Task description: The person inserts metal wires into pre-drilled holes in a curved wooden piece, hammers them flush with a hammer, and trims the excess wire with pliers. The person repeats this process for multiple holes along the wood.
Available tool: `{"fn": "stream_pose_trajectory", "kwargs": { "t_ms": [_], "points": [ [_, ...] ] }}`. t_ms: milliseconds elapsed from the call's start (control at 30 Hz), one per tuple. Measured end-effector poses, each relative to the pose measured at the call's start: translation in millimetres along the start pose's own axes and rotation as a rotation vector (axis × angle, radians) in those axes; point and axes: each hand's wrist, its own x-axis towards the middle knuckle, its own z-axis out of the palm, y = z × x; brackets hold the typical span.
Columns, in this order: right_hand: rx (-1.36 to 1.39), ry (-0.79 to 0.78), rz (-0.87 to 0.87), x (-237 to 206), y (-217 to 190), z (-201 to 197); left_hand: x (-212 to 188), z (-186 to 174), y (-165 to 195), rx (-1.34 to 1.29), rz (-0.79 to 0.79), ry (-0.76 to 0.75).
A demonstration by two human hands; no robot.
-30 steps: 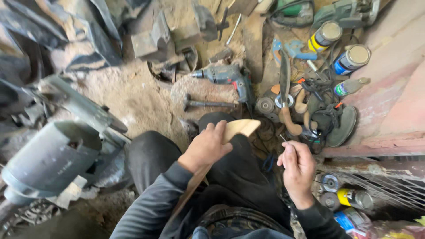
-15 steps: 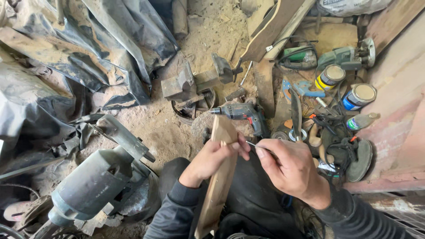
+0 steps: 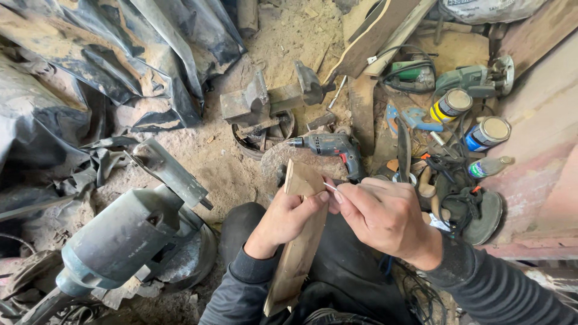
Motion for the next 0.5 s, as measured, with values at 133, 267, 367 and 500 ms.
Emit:
{"fn": "stream_pose_trajectory", "kwargs": {
  "t_ms": [133,267,367,500],
  "points": [
    [-0.03,-0.06,-0.073,5,2,-3,-3,4,-1,0.115,0.046,0.021],
    [-0.087,-0.09,-0.139,7,4,-7,-4,9,2,0.108,0.052,0.023],
    [-0.126,-0.116,-0.181,9,5,-10,-3,12,7,0.138,0.068,0.038],
    [-0.227,-0.154,-0.288,13,6,-15,-1,15,13,0.187,0.067,0.081]
  ]
}}
